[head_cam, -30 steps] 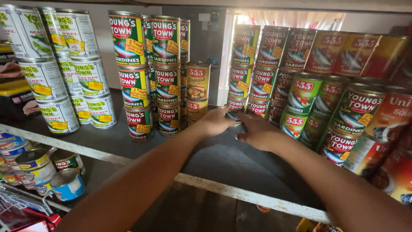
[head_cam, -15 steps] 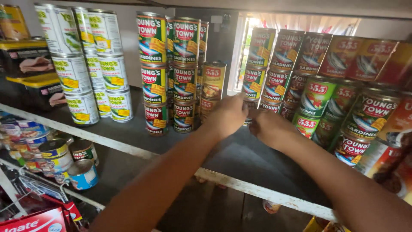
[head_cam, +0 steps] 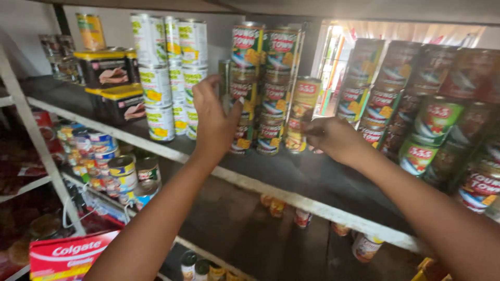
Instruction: Organizing and stacking canned sardine and squid cans on grocery store shelves.
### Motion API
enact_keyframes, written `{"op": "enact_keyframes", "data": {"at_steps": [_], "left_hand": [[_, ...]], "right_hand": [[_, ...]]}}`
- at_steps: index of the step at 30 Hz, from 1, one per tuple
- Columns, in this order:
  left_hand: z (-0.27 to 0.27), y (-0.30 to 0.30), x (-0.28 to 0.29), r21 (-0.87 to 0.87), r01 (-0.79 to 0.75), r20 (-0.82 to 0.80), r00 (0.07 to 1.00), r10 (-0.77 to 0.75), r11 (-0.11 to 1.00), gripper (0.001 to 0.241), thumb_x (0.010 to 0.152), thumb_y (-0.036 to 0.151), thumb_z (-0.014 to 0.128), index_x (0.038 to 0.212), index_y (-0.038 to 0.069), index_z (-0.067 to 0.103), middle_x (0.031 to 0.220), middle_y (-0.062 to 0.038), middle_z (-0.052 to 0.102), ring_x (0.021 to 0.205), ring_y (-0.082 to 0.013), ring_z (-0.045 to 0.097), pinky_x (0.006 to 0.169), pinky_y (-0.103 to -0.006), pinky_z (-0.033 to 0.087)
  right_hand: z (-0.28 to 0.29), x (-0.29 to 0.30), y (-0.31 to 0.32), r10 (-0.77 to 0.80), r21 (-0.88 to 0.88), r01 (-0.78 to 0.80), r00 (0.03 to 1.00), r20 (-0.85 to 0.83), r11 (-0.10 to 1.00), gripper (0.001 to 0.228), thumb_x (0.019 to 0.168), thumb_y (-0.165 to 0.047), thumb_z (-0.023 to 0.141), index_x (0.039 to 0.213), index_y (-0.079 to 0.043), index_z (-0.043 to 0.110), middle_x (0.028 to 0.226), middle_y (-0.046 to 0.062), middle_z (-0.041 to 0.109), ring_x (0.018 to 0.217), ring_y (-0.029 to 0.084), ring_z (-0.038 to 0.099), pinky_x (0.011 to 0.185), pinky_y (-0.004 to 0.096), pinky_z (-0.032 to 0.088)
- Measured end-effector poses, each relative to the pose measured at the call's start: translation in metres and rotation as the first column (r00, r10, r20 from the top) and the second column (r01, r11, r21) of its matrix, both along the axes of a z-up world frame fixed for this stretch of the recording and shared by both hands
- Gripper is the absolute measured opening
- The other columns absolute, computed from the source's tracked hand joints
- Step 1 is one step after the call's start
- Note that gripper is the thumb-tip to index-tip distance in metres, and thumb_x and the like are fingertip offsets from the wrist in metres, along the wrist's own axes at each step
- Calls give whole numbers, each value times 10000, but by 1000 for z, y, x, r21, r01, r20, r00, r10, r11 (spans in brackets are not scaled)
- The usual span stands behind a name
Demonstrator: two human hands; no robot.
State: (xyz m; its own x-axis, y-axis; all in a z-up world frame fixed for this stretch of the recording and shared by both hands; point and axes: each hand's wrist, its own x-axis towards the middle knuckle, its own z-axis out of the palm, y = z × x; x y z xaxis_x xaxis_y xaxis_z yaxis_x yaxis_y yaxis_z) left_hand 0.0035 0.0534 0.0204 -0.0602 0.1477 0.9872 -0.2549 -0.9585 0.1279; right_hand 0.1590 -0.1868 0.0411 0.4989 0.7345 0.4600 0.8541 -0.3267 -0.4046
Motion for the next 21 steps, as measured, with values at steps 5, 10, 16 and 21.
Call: {"op": "enact_keyframes", "data": {"at_steps": [5, 10, 16, 21], "left_hand": [[-46, 58, 23, -285, 226, -327, 890, -317, 931, 527, 886, 130, 766, 1269, -27, 440, 1162, -232, 568, 1101, -359, 597, 962, -453, 479], [-45, 33, -1, -492, 445, -297, 722, -625, 748, 586, 905, 226, 727, 1296, -20, 365, 1254, -221, 644, 1197, -327, 669, 979, -431, 521], [-44, 27, -6, -362, 349, -427, 762, -487, 864, 622, 918, 193, 731, 1356, -30, 352, 1299, -254, 594, 1233, -373, 612, 1001, -454, 477], [-45, 23, -12, -391, 396, -391, 746, -540, 831, 630, 912, 209, 708, 1372, -24, 345, 1282, -221, 606, 1205, -345, 642, 995, -436, 494]], "right_hand": [[-1, 32, 40, -107, -256, 295, 822, 560, 921, 446, 919, -246, 659, 1339, -98, 655, 945, 179, 760, 871, 346, 737, 798, 482, 554], [-9, 96, 51, -408, -430, 500, 865, 293, 752, 657, 826, -538, 808, 1156, 28, 746, 1128, 227, 748, 1044, 321, 732, 912, 437, 564], [-28, 75, 69, 3, 48, 15, 933, -359, 999, 597, 694, -333, 871, 1195, -43, 724, 1148, 112, 795, 1042, 197, 726, 947, 339, 515], [-36, 72, 66, -117, 93, 155, 938, -327, 984, 490, 760, -278, 818, 1177, -30, 746, 1081, 100, 804, 968, 194, 739, 878, 355, 541]]}}
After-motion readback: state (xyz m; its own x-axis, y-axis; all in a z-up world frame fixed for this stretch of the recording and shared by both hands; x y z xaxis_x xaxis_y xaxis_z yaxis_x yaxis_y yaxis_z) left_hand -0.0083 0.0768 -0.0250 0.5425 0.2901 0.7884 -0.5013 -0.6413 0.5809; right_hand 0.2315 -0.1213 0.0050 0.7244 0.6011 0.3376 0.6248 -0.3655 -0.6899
